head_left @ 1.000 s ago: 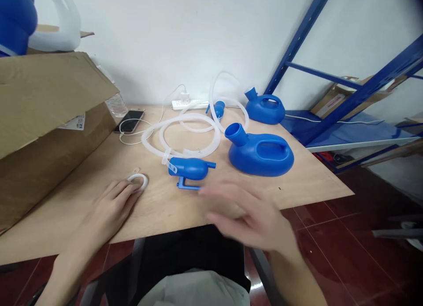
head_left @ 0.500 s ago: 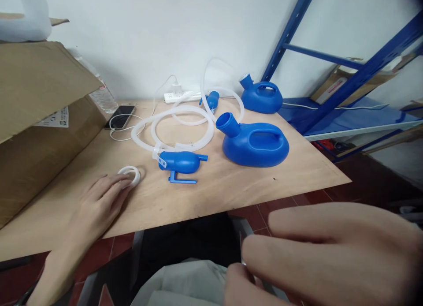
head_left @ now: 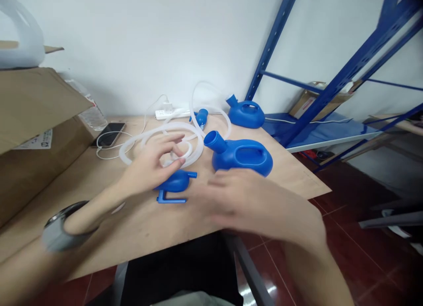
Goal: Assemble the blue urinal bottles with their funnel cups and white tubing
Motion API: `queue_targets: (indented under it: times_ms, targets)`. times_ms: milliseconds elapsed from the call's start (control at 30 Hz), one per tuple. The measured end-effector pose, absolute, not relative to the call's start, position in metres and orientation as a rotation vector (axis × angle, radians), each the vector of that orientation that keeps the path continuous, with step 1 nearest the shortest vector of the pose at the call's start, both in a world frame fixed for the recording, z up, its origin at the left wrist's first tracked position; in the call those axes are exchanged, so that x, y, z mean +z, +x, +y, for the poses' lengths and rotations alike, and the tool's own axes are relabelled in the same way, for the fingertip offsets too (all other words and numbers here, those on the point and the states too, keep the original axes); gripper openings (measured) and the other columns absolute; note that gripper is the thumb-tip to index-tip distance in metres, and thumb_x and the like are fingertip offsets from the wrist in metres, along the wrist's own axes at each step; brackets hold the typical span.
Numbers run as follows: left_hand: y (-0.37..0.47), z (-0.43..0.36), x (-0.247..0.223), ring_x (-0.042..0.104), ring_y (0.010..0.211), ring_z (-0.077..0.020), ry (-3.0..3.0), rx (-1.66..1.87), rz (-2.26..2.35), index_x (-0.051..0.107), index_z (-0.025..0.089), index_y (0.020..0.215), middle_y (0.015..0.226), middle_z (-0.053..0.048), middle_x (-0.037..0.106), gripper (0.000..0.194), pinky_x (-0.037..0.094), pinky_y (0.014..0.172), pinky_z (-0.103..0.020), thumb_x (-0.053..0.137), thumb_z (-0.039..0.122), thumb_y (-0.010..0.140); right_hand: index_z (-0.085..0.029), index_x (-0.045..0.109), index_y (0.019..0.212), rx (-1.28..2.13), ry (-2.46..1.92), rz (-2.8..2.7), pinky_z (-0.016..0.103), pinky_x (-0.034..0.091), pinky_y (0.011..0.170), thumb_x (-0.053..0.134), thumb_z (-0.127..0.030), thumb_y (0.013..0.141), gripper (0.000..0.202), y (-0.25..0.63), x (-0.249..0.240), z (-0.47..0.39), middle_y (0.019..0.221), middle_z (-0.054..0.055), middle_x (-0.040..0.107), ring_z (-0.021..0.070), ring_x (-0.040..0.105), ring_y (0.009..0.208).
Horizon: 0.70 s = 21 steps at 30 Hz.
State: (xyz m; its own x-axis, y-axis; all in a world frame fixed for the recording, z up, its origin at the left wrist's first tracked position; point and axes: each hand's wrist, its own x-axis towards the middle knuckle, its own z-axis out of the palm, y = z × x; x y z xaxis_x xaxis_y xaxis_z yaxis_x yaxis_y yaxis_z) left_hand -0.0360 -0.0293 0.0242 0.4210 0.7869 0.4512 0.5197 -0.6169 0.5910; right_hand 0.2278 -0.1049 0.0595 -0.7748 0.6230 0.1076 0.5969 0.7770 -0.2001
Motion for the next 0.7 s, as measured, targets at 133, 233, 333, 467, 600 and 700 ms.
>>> queue_targets:
  times_ms: [133, 233, 333, 467, 600, 700]
  targets:
    - [0.009, 0.016, 0.022, 0.063, 0.140, -0.0395, 1.869, 1.080, 1.013, 0.072, 0.021, 0.077, 0.133, -0.015, 0.076, 0.024, 0.056, 0.111, -0.056, 0.075, 0.042, 0.088, -0.025, 0.067, 0.138, -0.274, -1.357, -2.381, 0.056, 0.051, 0.110, 0.074, -0.041, 0.099, 0.042, 0.273, 0.028, -0.043, 0.148, 0.015, 0.066, 0.0387, 0.061, 0.136]
    - [0.036, 0.032, 0.015, 0.065, 0.135, -0.0371, 1.745, 1.156, 0.886, 0.077, 0.022, 0.082, 0.119, -0.014, 0.078, 0.014, 0.057, 0.109, -0.051, 0.082, 0.035, 0.085, -0.021, 0.063, 0.146, -0.357, -1.494, -2.179, 0.067, 0.046, 0.114, 0.072, -0.057, 0.097, 0.062, 0.301, -0.009, -0.020, 0.149, 0.021, 0.064, 0.0447, 0.058, 0.138]
    - [0.048, 0.038, 0.009, 0.070, 0.121, -0.0313, 1.691, 1.185, 0.856, 0.080, 0.023, 0.100, 0.118, -0.011, 0.077, 0.024, 0.057, 0.107, -0.048, 0.089, 0.028, 0.078, -0.020, 0.066, 0.142, -0.283, -1.517, -2.134, 0.062, 0.053, 0.105, 0.068, -0.067, 0.097, 0.065, 0.311, -0.024, -0.016, 0.132, 0.020, 0.071, 0.0427, 0.067, 0.123]
    - [0.045, 0.038, 0.009, 0.071, 0.111, -0.0293, 1.694, 1.123, 0.886, 0.077, 0.024, 0.126, 0.125, -0.013, 0.077, 0.053, 0.059, 0.102, -0.046, 0.093, 0.030, 0.076, -0.021, 0.073, 0.132, -0.103, -1.409, -2.201, 0.052, 0.059, 0.099, 0.079, -0.066, 0.088, 0.064, 0.316, -0.009, -0.015, 0.122, 0.014, 0.078, 0.0378, 0.073, 0.113]
    - [0.040, 0.034, 0.012, 0.069, 0.105, -0.0296, 1.881, 1.017, 0.949, 0.080, 0.023, 0.124, 0.124, -0.012, 0.074, 0.049, 0.059, 0.099, -0.046, 0.089, 0.046, 0.081, -0.024, 0.076, 0.131, 0.086, -1.369, -2.283, 0.047, 0.061, 0.099, 0.086, -0.063, 0.084, 0.062, 0.323, 0.006, -0.008, 0.127, 0.009, 0.081, 0.0355, 0.076, 0.115]
    - [0.044, 0.029, 0.009, 0.068, 0.110, -0.0305, 2.094, 0.970, 0.959, 0.074, 0.023, 0.136, 0.130, -0.011, 0.069, 0.050, 0.055, 0.107, -0.048, 0.076, 0.047, 0.092, -0.024, 0.078, 0.129, 0.099, -1.364, -2.269, 0.047, 0.061, 0.099, 0.088, -0.061, 0.082, 0.061, 0.324, 0.006, -0.005, 0.125, 0.007, 0.082, 0.0347, 0.077, 0.114]
